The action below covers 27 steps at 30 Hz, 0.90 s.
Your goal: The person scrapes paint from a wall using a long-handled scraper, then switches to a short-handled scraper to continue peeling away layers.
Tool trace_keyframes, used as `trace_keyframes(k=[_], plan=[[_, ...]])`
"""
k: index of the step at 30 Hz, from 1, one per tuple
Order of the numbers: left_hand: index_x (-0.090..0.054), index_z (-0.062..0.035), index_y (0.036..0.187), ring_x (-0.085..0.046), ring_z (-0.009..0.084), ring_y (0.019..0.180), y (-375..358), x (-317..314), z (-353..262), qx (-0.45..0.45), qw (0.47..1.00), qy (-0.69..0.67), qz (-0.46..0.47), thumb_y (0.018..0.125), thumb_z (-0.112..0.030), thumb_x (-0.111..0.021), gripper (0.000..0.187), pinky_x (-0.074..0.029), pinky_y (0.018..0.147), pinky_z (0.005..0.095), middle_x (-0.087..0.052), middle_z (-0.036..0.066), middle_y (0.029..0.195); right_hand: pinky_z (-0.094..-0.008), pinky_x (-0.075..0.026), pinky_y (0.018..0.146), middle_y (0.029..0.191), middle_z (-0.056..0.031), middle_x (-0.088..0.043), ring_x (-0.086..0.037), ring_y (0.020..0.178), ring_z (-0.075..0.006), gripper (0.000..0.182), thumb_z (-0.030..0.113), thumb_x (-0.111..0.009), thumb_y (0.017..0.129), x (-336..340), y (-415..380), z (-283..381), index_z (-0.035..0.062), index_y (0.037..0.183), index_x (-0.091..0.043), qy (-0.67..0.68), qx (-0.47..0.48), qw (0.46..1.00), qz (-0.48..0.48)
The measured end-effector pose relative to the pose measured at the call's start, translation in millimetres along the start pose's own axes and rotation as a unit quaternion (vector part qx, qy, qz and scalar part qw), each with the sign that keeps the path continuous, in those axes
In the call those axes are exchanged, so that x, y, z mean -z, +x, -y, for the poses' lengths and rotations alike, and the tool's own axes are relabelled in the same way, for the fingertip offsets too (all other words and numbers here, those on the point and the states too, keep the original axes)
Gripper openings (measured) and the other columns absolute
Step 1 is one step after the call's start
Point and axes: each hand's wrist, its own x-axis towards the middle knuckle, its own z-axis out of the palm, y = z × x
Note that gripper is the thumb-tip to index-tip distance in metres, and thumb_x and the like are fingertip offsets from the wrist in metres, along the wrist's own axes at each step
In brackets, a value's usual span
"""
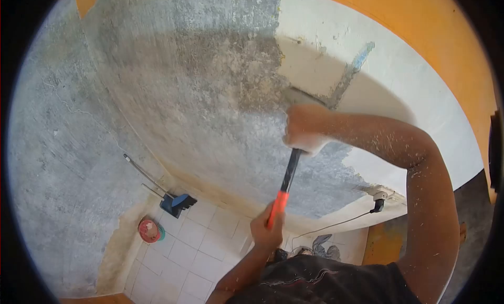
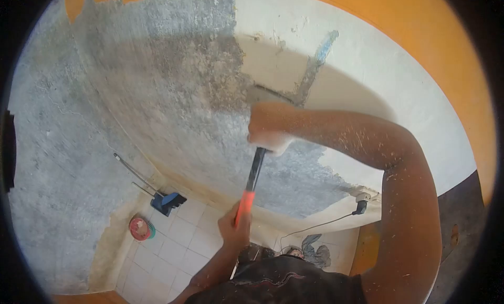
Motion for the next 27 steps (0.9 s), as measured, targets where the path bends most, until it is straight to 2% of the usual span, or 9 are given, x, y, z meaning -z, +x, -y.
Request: trace_keyframes(k=[1,6,8,11,16,19,21,25,27], plan=[[-0.061,-0.0003,0.109,-0.045,0.0039,0.055,6.5,-1.2,8.9,0.002,0.998,0.063,0.0,0.085,-0.011,-0.056,0.027,-0.038,0.05,0.0216,-0.05,-0.003,0.06,-0.0357,-0.047,0.068,0.061,-0.0006,-0.06,-0.061,0.067,-0.023,0.018,0.033,-0.064,0.067,-2.9,0.5,-1.3,0.016,0.067,-0.06,0.005,0.01,1.0,-0.007],[-0.06,0.0005,0.108,-0.043,0.0037,0.055,-15.0,-7.7,-5.1,-0.017,1.0,0.011,0.019,0.088,-0.013,-0.055,0.025,-0.036,0.049,0.022,-0.049,-0.003,0.062,-0.036,-0.047,0.069,0.061,-0.0003,-0.061,-0.061,0.067,-0.0233,0.017,0.032,-0.066,0.064,-10.2,-4.4,9.5,0.0157,0.069,-0.061,-0.019,-0.023,1.0,-0.009],[-0.06,0.0006,0.106,-0.041,0.0037,0.056,-21.6,-9.4,-15.9,0.029,0.996,-0.08,0.026,0.088,-0.012,-0.055,0.023,-0.035,0.05,0.0216,-0.048,-0.003,0.063,-0.0384,-0.05,0.059,0.064,-0.005,-0.063,-0.063,0.065,-0.0276,0.013,0.024,-0.066,0.06,-12.8,-8.8,8.9,0.0126,0.063,-0.065,0.031,0.008,0.999,-0.021],[-0.06,0.0014,0.106,-0.042,0.0035,0.057,4.0,-15.0,11.2,0.026,0.998,0.028,0.048,0.087,-0.01,-0.054,0.023,-0.036,0.052,0.0204,-0.049,-0.003,0.064,-0.039,-0.05,0.058,0.064,-0.0037,-0.064,-0.063,0.064,-0.0264,0.012,0.025,-0.066,0.061,-17.0,-5.3,3.1,0.0136,0.063,-0.064,0.009,0.022,0.999,-0.04],[-0.06,0.0015,0.106,-0.042,0.0037,0.057,-25.1,-16.5,-7.3,-0.014,0.998,-0.035,0.041,0.089,-0.012,-0.054,0.023,-0.037,0.052,0.0209,-0.05,-0.002,0.064,-0.0383,-0.049,0.063,0.063,-0.0026,-0.062,-0.062,0.065,-0.0252,0.01,0.026,-0.063,0.063,-22.6,-15.2,14.5,0.0159,0.065,-0.062,0.028,-0.002,0.997,-0.075],[-0.059,0.0009,0.107,-0.042,0.0039,0.058,-15.1,-19.4,11.1,-0.006,0.999,0.015,0.039,0.088,-0.012,-0.054,0.024,-0.037,0.053,0.0214,-0.051,-0.001,0.064,-0.038,-0.048,0.065,0.062,-0.002,-0.061,-0.062,0.067,-0.0241,0.009,0.027,-0.063,0.063,-26.2,-15.1,11.2,0.0173,0.063,-0.062,0.022,0.018,0.998,-0.059],[-0.058,0.0005,0.113,-0.046,0.0052,0.06,1.8,-18.3,16.0,-0.015,0.998,0.025,0.052,0.086,-0.012,-0.055,0.03,-0.04,0.055,0.0224,-0.052,0.001,0.066,-0.0341,-0.044,0.07,0.064,0.0014,-0.06,-0.059,0.067,-0.0205,0.016,0.034,-0.063,0.067,-21.4,-13.0,7.3,0.0188,0.063,-0.058,-0.001,-0.025,0.999,-0.037],[-0.057,-0.0004,0.115,-0.047,0.0072,0.061,-29.5,-20.9,-2.7,-0.062,0.995,0.052,0.061,0.086,-0.014,-0.056,0.033,-0.041,0.057,0.0238,-0.053,0.002,0.067,-0.0363,-0.046,0.07,0.061,0.0017,-0.059,-0.059,0.069,-0.0191,0.013,0.034,-0.064,0.068,-13.3,-19.6,31.8,0.0221,0.064,-0.059,0.023,-0.019,0.999,0.015],[-0.056,-0.0011,0.089,-0.04,0.0019,0.051,-37.6,-31.4,-4.1,-0.057,0.998,0.014,0.037,0.09,-0.011,-0.049,0.012,-0.032,0.047,0.0196,-0.045,-0.004,0.059,-0.037,-0.046,0.068,0.061,0.002,-0.059,-0.06,0.069,-0.0195,0.013,0.034,-0.066,0.064,-12.1,-26.6,29.8,0.0229,0.064,-0.059,0.028,0.015,0.999,-0.031]])
